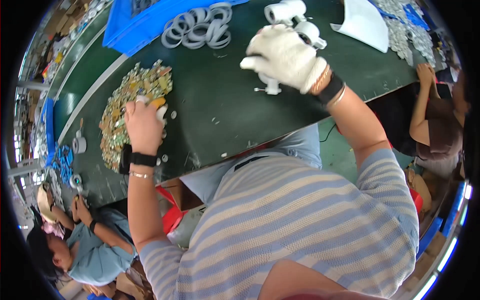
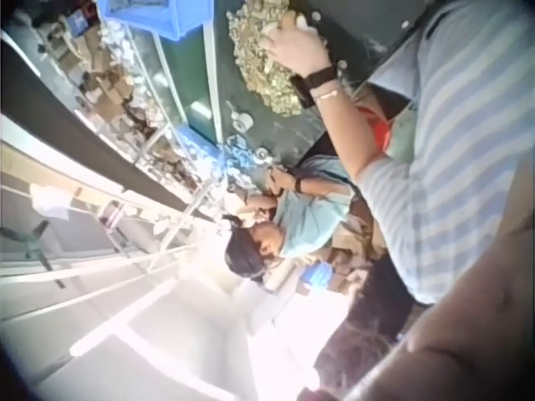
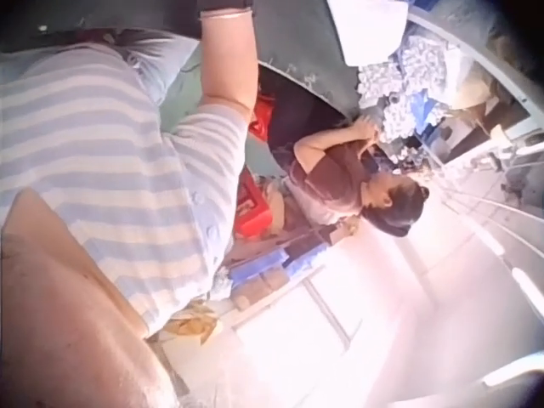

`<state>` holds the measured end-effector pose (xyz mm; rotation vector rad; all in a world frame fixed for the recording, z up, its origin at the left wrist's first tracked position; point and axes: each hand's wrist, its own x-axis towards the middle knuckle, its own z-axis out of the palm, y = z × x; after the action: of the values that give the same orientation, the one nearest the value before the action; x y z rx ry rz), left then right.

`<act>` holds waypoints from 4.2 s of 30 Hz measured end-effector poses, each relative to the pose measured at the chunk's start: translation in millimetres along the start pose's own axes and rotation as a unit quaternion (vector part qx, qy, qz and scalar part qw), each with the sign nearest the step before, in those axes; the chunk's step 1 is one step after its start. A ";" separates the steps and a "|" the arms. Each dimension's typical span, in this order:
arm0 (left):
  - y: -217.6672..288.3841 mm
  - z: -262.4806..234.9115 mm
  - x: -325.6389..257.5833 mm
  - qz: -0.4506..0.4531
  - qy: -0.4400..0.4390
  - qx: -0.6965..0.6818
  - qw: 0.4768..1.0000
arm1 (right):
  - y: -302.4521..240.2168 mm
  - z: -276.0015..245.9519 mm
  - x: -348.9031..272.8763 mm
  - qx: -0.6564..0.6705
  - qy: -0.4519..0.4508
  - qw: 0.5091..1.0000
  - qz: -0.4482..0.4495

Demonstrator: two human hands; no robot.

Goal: The person assembles electronic components by inserting a circuit board into a white plastic housing and pressing a grey ring onto the assembly. After repeating this process, they reach into a blue bin to gather more grey rings.

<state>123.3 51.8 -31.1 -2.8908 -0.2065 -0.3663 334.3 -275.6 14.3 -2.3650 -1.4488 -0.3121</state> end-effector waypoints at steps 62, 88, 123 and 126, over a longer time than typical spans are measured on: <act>167.5 -90.1 -13.9 -0.136 -0.246 -0.894 0.350 | -25.8 -33.3 3.1 -0.087 0.321 0.935 -0.124; 195.7 -31.7 -31.1 -0.149 -0.240 -0.959 0.015 | -124.2 -33.6 4.6 0.745 -0.010 0.641 0.183; 134.3 -57.1 -25.5 -0.185 -0.056 -0.789 0.583 | -62.8 -6.2 -46.1 0.410 0.004 0.912 0.022; 138.4 -65.3 -28.7 -0.179 -0.086 -0.786 0.585 | -76.0 -10.5 -42.9 0.325 -0.008 0.944 0.062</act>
<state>103.6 -100.3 -4.4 -4.6902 -0.9113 -0.4512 247.1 -283.1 22.0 -1.8967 -1.1624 0.1984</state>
